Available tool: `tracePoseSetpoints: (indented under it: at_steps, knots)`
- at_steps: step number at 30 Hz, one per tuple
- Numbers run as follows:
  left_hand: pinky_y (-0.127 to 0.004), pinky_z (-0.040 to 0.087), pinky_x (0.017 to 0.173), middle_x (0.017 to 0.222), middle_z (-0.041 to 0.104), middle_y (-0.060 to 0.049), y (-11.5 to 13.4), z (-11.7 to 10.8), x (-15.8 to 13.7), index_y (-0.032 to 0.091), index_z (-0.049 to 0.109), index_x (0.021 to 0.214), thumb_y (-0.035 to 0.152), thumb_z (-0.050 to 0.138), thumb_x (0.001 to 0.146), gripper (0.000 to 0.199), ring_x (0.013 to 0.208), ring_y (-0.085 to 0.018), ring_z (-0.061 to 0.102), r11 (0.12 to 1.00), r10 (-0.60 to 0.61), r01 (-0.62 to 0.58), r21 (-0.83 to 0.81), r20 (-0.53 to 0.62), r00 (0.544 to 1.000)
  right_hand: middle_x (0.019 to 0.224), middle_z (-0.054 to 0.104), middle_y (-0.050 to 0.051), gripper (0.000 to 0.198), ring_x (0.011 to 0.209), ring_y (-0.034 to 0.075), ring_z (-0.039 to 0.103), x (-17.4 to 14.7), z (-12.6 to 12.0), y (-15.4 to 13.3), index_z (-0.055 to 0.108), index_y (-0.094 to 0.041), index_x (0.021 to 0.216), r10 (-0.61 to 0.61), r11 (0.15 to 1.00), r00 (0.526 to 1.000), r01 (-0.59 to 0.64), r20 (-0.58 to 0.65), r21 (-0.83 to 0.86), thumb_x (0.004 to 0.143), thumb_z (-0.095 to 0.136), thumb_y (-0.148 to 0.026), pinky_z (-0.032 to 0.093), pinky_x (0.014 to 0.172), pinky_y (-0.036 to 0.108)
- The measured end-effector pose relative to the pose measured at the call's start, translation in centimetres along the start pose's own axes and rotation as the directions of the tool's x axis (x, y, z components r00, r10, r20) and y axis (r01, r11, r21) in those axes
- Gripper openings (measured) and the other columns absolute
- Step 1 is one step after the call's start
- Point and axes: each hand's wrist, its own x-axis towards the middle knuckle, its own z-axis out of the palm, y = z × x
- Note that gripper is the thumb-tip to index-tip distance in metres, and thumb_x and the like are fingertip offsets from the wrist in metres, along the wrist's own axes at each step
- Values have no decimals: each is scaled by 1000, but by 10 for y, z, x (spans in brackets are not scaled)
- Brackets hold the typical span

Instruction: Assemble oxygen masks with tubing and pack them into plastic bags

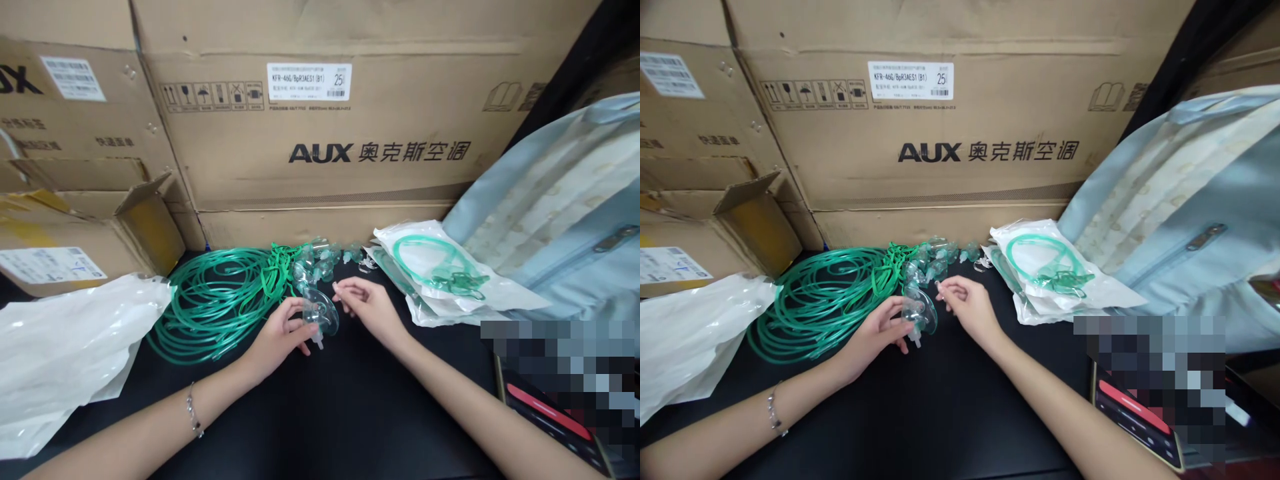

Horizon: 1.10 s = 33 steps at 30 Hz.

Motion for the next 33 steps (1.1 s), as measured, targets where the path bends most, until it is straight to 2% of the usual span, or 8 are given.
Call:
tracePoseSetpoints:
  at_steps: [2,4,12,16,20,24,29,33]
  knots:
    - [-20,48,49,104,49,-6,0,-1,0,18,47,97,31,64,72,33,70,-11,54,1000,-1,1,0,0,1000,66,60,2,24,49,9,50,-5,9,1,58,-16,80,61,958,998,-66,24,281,76,56,-39,41,44,22]
    - [-21,48,49,104,49,-6,-1,-1,0,18,47,97,30,64,72,33,70,-11,54,1000,-2,2,-1,0,1000,62,58,0,24,50,8,48,-8,13,1,59,-16,77,110,913,993,-118,43,392,70,62,-38,39,44,21]
    - [-20,45,43,92,51,-3,1,1,0,20,37,108,32,64,71,47,59,-10,57,1000,6,-7,-7,-30,1000,65,57,-1,22,53,8,49,-9,11,-10,60,-16,77,150,844,986,-169,79,508,65,68,-33,39,48,21]
    - [-18,43,40,93,50,-3,0,1,-2,22,33,116,31,66,69,58,61,-10,55,999,7,-6,46,-33,999,71,58,0,20,59,11,52,-12,11,-14,57,-18,75,50,908,999,-52,16,416,68,66,-34,43,52,23]
    - [-17,43,46,96,50,-1,-2,0,-5,24,40,112,27,68,67,54,59,-6,51,977,62,-46,208,-72,995,80,60,3,11,71,14,57,-19,11,-14,51,-20,81,-169,974,984,176,-56,144,83,50,-31,45,63,25]
    - [-20,44,53,103,47,-3,-4,0,-8,23,45,110,27,68,67,49,59,-5,49,930,110,-66,362,-102,989,80,59,3,13,69,13,56,-23,10,-13,52,-21,87,-368,917,929,369,36,-149,89,39,-23,43,67,25]
    - [-19,40,47,91,48,-1,-3,1,-9,23,40,115,29,70,65,59,61,-8,49,894,169,-90,439,-143,975,83,59,4,14,77,15,55,-21,11,-12,56,-21,85,-459,869,879,474,128,-140,88,42,-23,44,70,26]
    - [-17,37,43,105,44,-5,1,-2,-9,21,56,97,30,62,73,26,61,-7,45,846,315,-197,496,-165,935,81,60,4,14,75,14,56,-22,14,-11,58,-20,81,-458,875,882,469,110,-119,86,45,-23,45,67,24]
